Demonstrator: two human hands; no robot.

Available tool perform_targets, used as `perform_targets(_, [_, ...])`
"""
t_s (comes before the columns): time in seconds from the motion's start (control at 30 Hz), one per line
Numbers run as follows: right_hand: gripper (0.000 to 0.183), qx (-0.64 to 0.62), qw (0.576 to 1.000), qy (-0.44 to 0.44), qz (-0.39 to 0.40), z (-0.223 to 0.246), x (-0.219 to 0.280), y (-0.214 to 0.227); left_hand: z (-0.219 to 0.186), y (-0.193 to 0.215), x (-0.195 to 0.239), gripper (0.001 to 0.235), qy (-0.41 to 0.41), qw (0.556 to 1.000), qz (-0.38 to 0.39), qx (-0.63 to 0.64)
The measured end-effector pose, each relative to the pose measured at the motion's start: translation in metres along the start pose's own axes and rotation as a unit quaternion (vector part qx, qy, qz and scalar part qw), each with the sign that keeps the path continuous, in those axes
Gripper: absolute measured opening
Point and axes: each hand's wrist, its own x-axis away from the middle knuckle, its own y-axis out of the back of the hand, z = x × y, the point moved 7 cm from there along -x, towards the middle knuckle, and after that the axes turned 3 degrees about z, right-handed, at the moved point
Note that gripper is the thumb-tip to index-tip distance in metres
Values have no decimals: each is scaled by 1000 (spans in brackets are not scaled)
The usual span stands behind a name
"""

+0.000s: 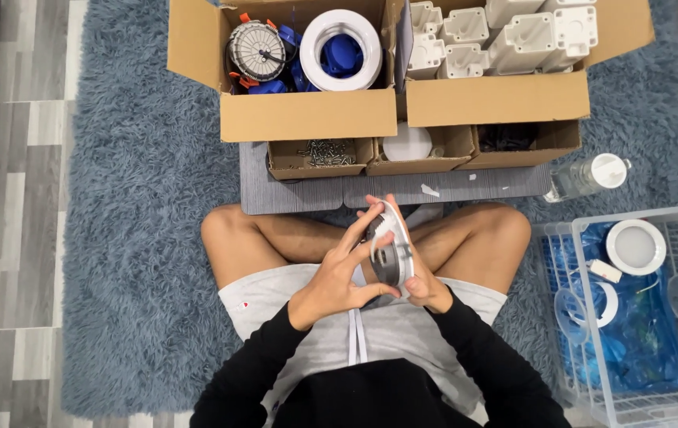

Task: Assembling circular LED light fixtures by snapping white plastic covers onto metal bases and sorting them into a plastic bin.

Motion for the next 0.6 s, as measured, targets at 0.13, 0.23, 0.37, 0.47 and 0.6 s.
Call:
perform_targets(0.13, [159,-32,999,-12,-1,-3,11,0,3,-4,3,78,-32,999,18,21])
perform_targets(0.23, [171,-37,999,-22,-18,-3,28,6,-8,-4,-3,73,-44,998,39,18])
perform_targets(0.37, [171,-119,990,-54,-53,0,52,19,20,-24,21,85,0,990,84,112])
perform_targets(0.47, [104,-161,972,-139,-101,-5,83,28,37,-31,38,80,15,987,82,136])
perform_targets(0.6, [45,-246,935,-141,-212,-26,127,49,36,-45,23,71,50,982,90,157])
